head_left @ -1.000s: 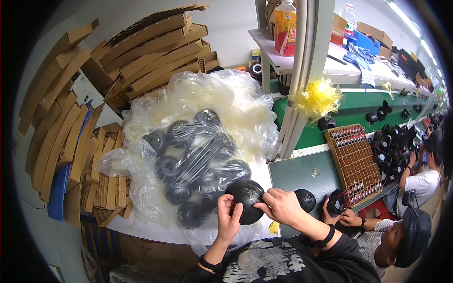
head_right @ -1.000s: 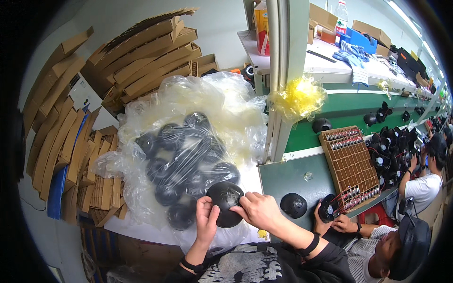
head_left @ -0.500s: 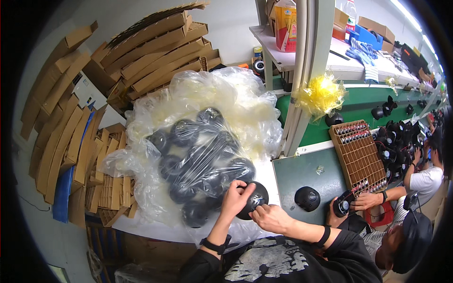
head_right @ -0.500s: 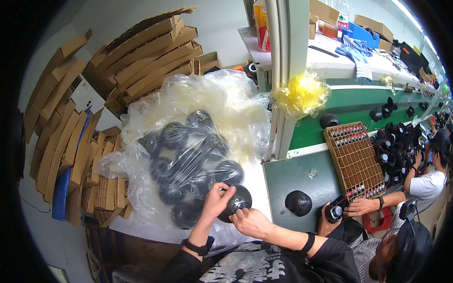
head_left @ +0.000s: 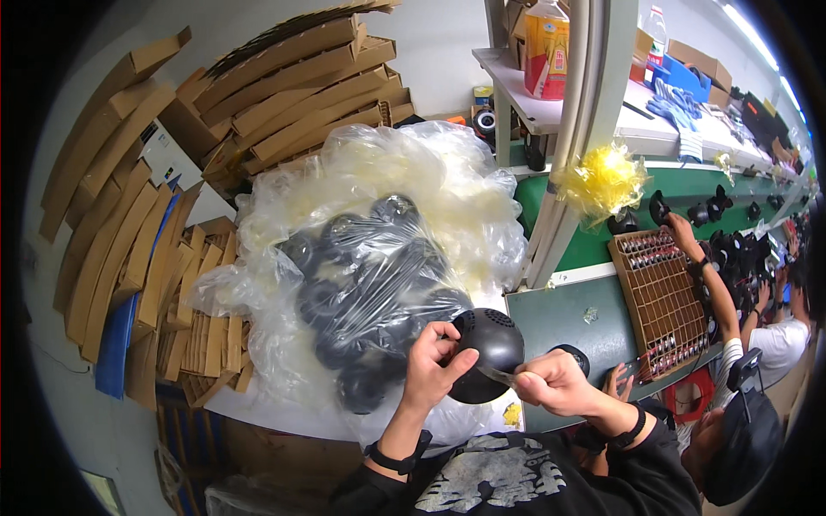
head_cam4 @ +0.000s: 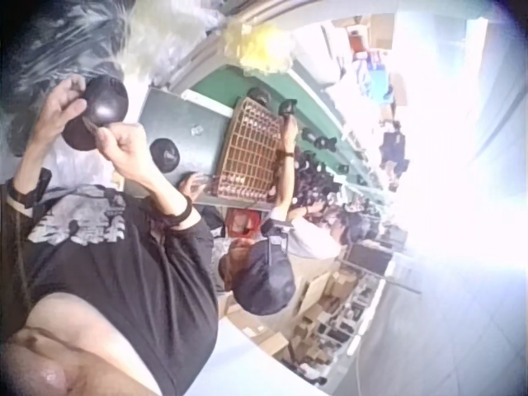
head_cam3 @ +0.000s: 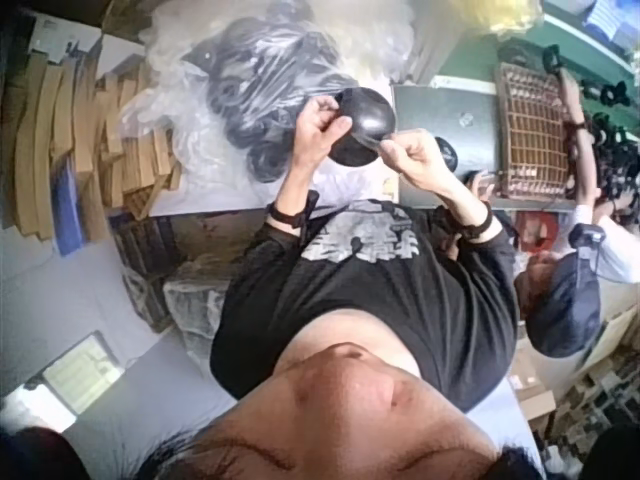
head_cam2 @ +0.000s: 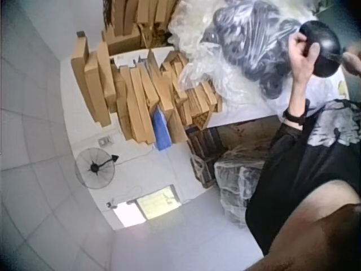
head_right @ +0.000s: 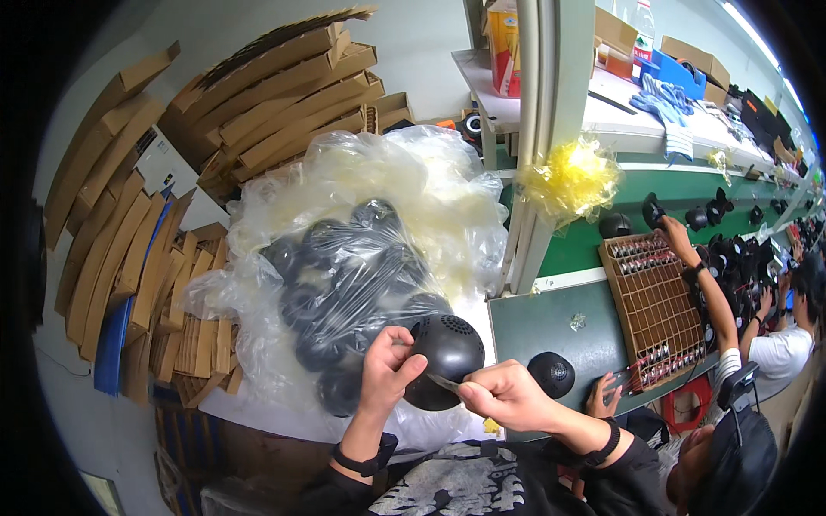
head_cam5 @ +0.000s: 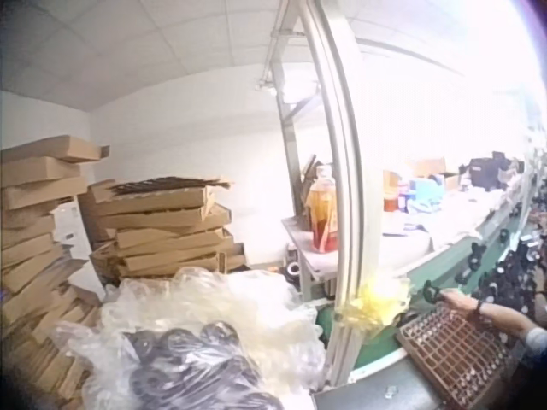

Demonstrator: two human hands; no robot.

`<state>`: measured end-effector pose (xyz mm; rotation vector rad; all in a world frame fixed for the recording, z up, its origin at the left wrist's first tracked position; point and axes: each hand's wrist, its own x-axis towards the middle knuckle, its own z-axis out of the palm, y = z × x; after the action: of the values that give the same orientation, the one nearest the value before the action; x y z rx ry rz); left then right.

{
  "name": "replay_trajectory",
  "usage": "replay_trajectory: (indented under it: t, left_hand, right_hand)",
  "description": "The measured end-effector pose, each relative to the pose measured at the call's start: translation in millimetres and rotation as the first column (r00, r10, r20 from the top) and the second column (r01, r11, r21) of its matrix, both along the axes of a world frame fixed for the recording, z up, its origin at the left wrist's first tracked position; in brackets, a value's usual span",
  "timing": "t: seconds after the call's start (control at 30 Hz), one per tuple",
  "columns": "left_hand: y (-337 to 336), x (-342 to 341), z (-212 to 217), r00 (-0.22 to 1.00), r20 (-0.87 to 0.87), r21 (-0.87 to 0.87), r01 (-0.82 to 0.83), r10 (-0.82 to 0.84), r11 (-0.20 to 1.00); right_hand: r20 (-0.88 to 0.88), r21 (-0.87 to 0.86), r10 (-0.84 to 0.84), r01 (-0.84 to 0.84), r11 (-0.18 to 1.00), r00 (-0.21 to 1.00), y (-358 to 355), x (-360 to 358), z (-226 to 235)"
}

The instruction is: Sort and pack black plastic dome-shaped components from a large plastic bag into smaller organized batches.

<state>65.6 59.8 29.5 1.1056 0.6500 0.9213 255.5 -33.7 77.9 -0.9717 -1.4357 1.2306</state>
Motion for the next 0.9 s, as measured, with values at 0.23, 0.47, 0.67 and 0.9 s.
replay_trajectory:
  t: [0.23,0.47,0.67,0.9]
  left_hand:
    - [17.4,-42.9,-14.7,0.907,-0.246,0.381,-0.235,0.343,0.894]
    - [3.1,-46.0,-4.1,0.97,-0.201,0.357,-0.055,0.134,0.933]
    - [-13.7,-58.9,0.7,0.997,-0.035,0.212,0.07,-0.064,0.975]
    - [-18.5,-45.6,12.3,0.917,0.046,-0.027,0.397,-0.396,0.917]
  right_hand:
    - [-0.015,0.825,-0.641,0.372,0.426,0.767,-8.0,54.5,66.4]
    - [0.586,0.789,-0.789,0.352,0.504,-0.184,90.7,123.8,31.6]
    - [0.746,0.54,-0.664,0.537,0.648,0.052,58.0,90.8,6.6]
    - [0.532,0.316,0.19,-0.402,0.859,0.825,9.6,-1.2,14.6]
